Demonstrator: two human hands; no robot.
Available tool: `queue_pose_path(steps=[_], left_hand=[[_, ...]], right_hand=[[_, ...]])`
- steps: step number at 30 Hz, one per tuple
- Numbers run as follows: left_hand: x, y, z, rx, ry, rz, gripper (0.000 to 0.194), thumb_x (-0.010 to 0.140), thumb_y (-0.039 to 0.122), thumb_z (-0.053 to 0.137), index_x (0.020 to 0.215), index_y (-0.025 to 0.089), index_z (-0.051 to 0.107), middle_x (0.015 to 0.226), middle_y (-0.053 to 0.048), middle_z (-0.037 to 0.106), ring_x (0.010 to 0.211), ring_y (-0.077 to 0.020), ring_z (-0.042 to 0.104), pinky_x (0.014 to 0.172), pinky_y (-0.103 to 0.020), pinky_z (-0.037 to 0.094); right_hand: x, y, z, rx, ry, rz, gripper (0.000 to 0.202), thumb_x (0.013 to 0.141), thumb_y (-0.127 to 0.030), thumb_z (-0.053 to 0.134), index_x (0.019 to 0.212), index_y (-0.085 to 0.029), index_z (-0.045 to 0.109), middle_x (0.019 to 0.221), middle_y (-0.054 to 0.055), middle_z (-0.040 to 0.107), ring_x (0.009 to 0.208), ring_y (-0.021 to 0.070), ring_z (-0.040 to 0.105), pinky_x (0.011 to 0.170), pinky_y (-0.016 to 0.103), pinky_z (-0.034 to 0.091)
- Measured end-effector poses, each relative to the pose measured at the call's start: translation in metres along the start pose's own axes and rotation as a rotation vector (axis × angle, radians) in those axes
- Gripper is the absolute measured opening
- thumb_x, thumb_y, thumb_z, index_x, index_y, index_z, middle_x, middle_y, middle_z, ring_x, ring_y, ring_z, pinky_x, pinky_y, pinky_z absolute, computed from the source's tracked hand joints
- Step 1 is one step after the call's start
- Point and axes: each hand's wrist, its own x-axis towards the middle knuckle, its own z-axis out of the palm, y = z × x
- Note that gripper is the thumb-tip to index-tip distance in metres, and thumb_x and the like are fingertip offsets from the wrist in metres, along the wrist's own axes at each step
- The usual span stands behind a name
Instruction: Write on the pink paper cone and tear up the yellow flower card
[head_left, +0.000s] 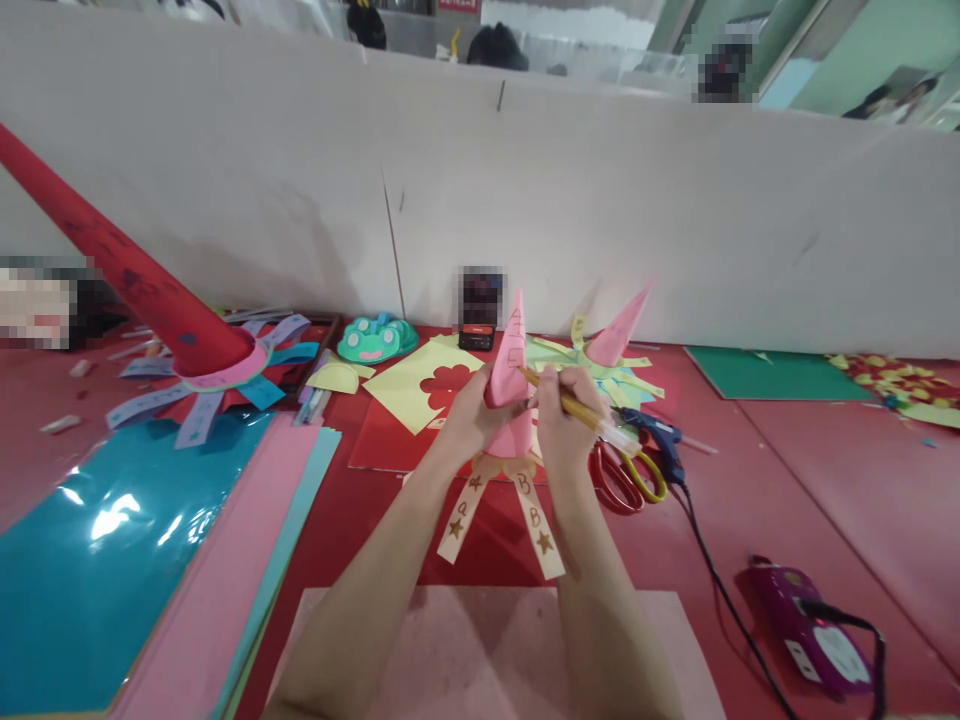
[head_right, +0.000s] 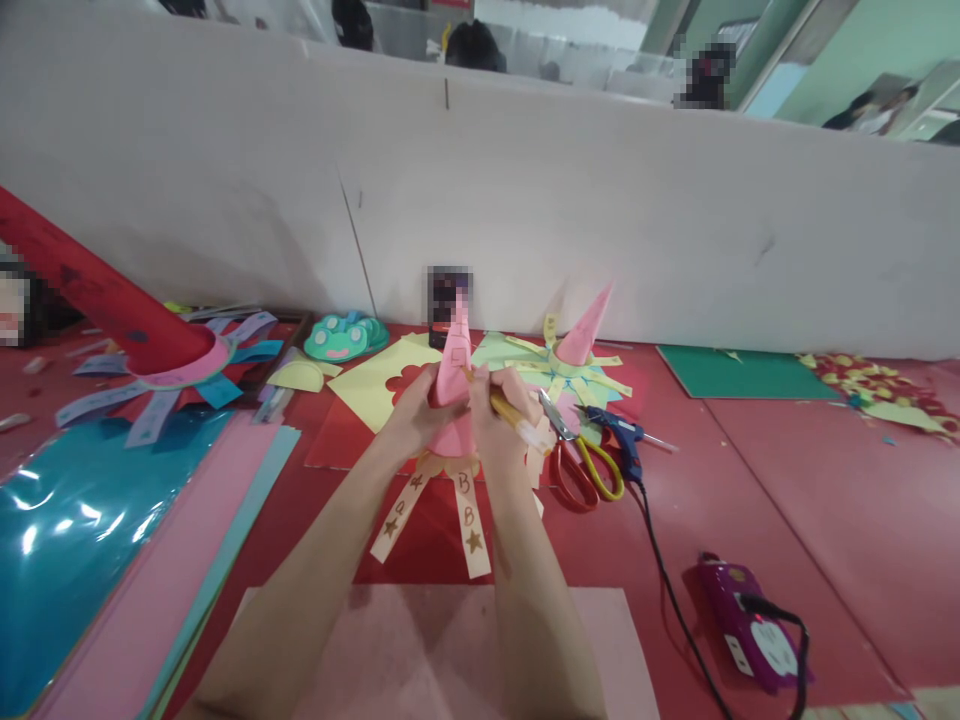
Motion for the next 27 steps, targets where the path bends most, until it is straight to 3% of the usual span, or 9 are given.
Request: queue_pose_path(steps=[4,7,10,15,18,22,27], left_hand=[[0.0,0.0,-0.001,0.005,0.03,-0.028,0.046,0.065,0.029,0.071,0.106,0.019,0.053,0.101,-0.005,0.063,0.093,-0.0228,0.059,0.076,-0.034,0.049],[-0.001,0.002,-0.003,0.005,0.038,-0.064,0.044,0.066,0.033,0.07,0.104,0.018,0.054,0.099,-0.007,0.064,0.088,-0.0225,0.06,0.072,-0.034,0.05],[-0.002,0.003,-0.005,0.034,0.033,-0.041,0.041,0.068,0.036,0.068,0.101,0.017,0.055,0.1,-0.008,0.064,0.087,-0.0228,0.06,0.071,-0.034,0.049],[-0.002,0.002,-0.005,0.006,0.025,-0.014,0.04,0.068,0.028,0.066,0.105,0.018,0.054,0.099,-0.006,0.065,0.088,-0.021,0.061,0.071,-0.031,0.049],[-0.001,0.0,-0.005,0.026,0.057,0.013,0.039,0.067,0.022,0.063,0.104,0.019,0.054,0.101,-0.005,0.064,0.091,-0.021,0.06,0.072,-0.03,0.049],[0.0,-0.004,-0.005,0.028,0.1,-0.007,0.045,0.065,0.023,0.065,0.107,0.019,0.05,0.104,-0.007,0.063,0.091,-0.0221,0.061,0.07,-0.03,0.05],[-0.002,-0.004,-0.003,-0.003,0.111,-0.02,0.05,0.066,0.029,0.068,0.111,0.018,0.047,0.115,-0.011,0.058,0.1,-0.022,0.058,0.076,-0.03,0.049]], right_hand=[[0.004,-0.013,-0.003,0.127,0.067,0.03,0.025,0.086,-0.034,0.049,0.065,-0.02,0.05,0.048,-0.006,0.051,0.045,0.0083,0.051,0.053,0.024,0.045],[0.008,-0.019,-0.006,0.156,0.078,0.037,0.018,0.088,-0.034,0.046,0.085,-0.021,0.057,0.069,-0.002,0.062,0.06,0.0096,0.058,0.06,0.026,0.049],[0.011,-0.012,-0.006,0.137,-0.053,0.055,0.018,0.089,-0.034,0.044,0.093,-0.021,0.056,0.089,0.002,0.065,0.073,0.011,0.061,0.07,0.029,0.051],[0.01,0.01,0.002,0.188,-0.373,0.124,0.026,0.074,-0.039,0.063,0.089,-0.022,0.049,0.083,0.0,0.06,0.076,0.0132,0.06,0.068,0.029,0.05],[0.007,0.014,0.006,0.244,-0.456,0.173,0.039,0.067,-0.039,0.07,0.092,-0.023,0.045,0.087,0.0,0.057,0.08,0.0132,0.058,0.07,0.03,0.049],[0.005,0.008,0.008,0.22,-0.439,0.186,0.037,0.067,-0.039,0.069,0.088,-0.023,0.043,0.082,-0.003,0.051,0.07,0.0102,0.052,0.065,0.027,0.047],[0.007,0.004,0.007,0.14,-0.331,0.106,0.029,0.07,-0.035,0.066,0.082,-0.023,0.043,0.078,-0.004,0.048,0.066,0.0094,0.048,0.061,0.026,0.043]])
